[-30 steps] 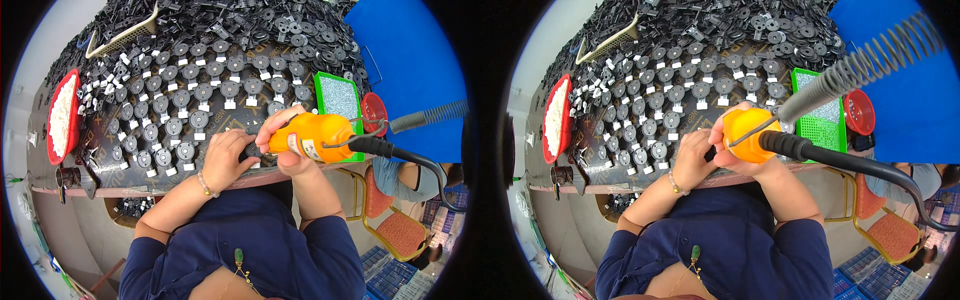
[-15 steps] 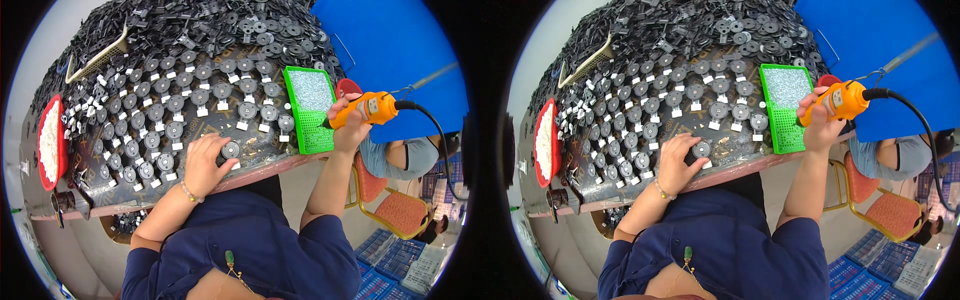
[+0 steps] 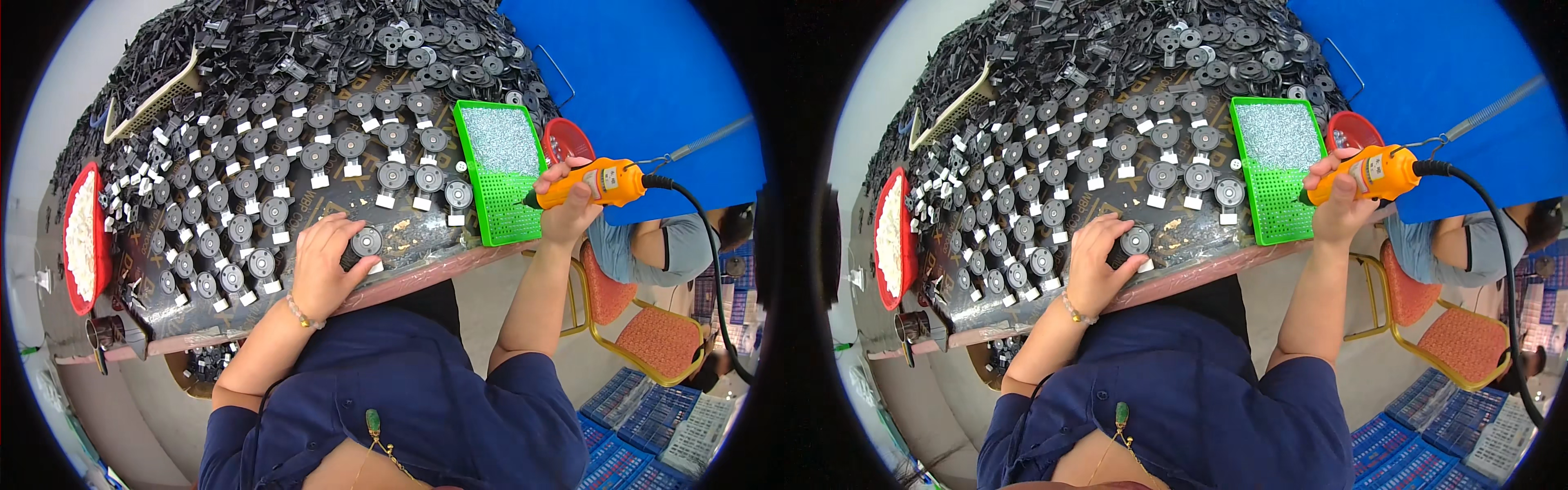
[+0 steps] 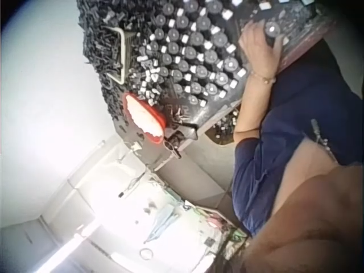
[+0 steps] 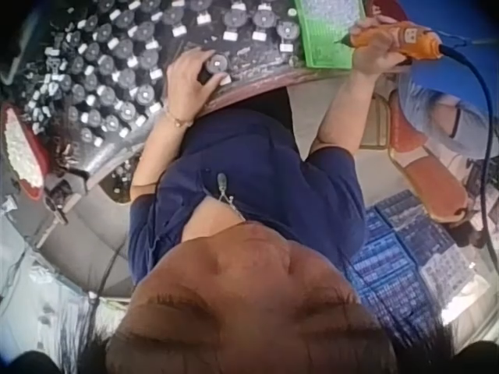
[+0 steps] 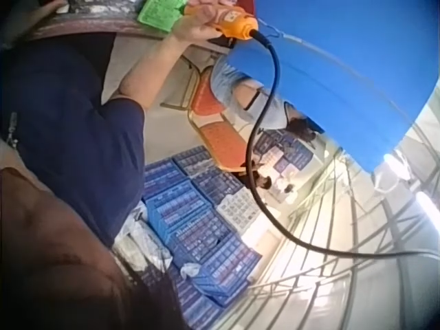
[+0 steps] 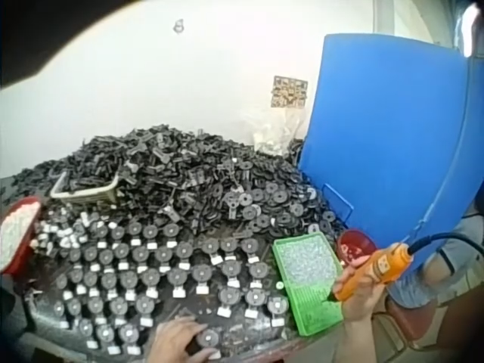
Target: Soldering or assembling small electronic components on a factory workbench.
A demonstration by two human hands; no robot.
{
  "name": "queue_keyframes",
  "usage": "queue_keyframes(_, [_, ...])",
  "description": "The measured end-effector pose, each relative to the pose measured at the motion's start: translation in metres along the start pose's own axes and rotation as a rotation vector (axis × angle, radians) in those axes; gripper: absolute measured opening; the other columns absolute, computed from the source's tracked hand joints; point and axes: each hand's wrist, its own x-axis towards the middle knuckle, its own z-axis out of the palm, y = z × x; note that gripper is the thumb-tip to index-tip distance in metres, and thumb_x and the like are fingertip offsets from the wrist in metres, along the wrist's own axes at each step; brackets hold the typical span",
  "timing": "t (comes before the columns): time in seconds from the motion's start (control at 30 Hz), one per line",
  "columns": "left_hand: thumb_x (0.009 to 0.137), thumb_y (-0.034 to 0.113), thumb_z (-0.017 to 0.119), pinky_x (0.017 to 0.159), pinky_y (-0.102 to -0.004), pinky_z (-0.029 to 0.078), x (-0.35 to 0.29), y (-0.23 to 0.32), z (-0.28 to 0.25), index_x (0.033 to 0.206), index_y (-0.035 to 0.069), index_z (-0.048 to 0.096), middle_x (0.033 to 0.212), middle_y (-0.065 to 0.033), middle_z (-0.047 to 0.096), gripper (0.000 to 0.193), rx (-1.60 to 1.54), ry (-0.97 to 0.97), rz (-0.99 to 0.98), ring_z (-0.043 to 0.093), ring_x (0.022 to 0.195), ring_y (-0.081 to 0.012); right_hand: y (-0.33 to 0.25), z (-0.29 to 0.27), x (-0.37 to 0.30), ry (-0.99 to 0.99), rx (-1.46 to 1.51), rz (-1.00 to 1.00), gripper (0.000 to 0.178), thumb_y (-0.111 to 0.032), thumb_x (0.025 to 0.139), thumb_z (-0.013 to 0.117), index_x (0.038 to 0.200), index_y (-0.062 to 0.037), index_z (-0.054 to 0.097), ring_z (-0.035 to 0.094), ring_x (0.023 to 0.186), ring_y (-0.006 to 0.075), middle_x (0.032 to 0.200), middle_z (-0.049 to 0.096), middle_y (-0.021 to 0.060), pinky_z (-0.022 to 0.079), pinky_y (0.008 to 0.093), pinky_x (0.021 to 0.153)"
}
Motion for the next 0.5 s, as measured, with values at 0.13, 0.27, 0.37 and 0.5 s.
queue_keyframes(0.13, [0.067, 0.027, 0.085, 0.096, -0.0414, 0.039, 0.002, 0.005, -0.004, 0.115, 0.007, 0.064, 0.116, -0.0132, 0.062, 0.056, -0.007, 0.026, -0.024, 0.056, 0.115, -0.0317, -0.005, -0.002, 0.001, 0.003, 0.017, 0.004, 0.064, -0.058, 0.084, 0.068, 0.109, -0.0018, 0.053, 0.058, 0.058, 0.0177, 0.076, 0.060, 0.0108, 0.050, 0.0291, 0.055])
queue_keyframes(0.27, [0.067, 0.030, 0.085, 0.097, -0.0417, 0.039, 0.001, 0.004, -0.005, 0.113, 0.007, 0.064, 0.115, -0.0131, 0.063, 0.055, 0.018, 0.050, -0.073, 0.056, 0.116, -0.0312, -0.032, 0.013, 0.000, -0.021, 0.100, -0.037, 0.070, -0.067, 0.082, 0.064, 0.111, -0.0044, 0.052, 0.057, 0.058, 0.0176, 0.079, 0.060, 0.0111, 0.049, 0.0295, 0.055])
queue_keyframes(0.37, [0.069, 0.032, 0.084, 0.097, -0.0418, 0.039, 0.002, 0.003, -0.002, 0.108, 0.007, 0.065, 0.110, -0.0121, 0.065, 0.050, 0.010, 0.031, -0.056, 0.056, 0.117, -0.0300, -0.048, 0.043, -0.013, -0.145, 0.253, -0.054, 0.078, -0.077, 0.078, 0.057, 0.111, -0.0067, 0.050, 0.058, 0.058, 0.0181, 0.081, 0.061, 0.0116, 0.051, 0.0309, 0.056])
queue_keyframes(0.5, [0.069, 0.032, 0.084, 0.095, -0.0411, 0.040, 0.001, -0.002, -0.002, 0.107, 0.008, 0.066, 0.109, -0.0097, 0.066, 0.048, 0.015, 0.015, -0.024, 0.056, 0.117, -0.0293, -0.047, 0.106, -0.051, -0.421, 0.531, 0.087, 0.083, -0.077, 0.073, 0.061, 0.112, -0.0045, 0.047, 0.061, 0.059, 0.0182, 0.081, 0.062, 0.0113, 0.055, 0.0318, 0.059])
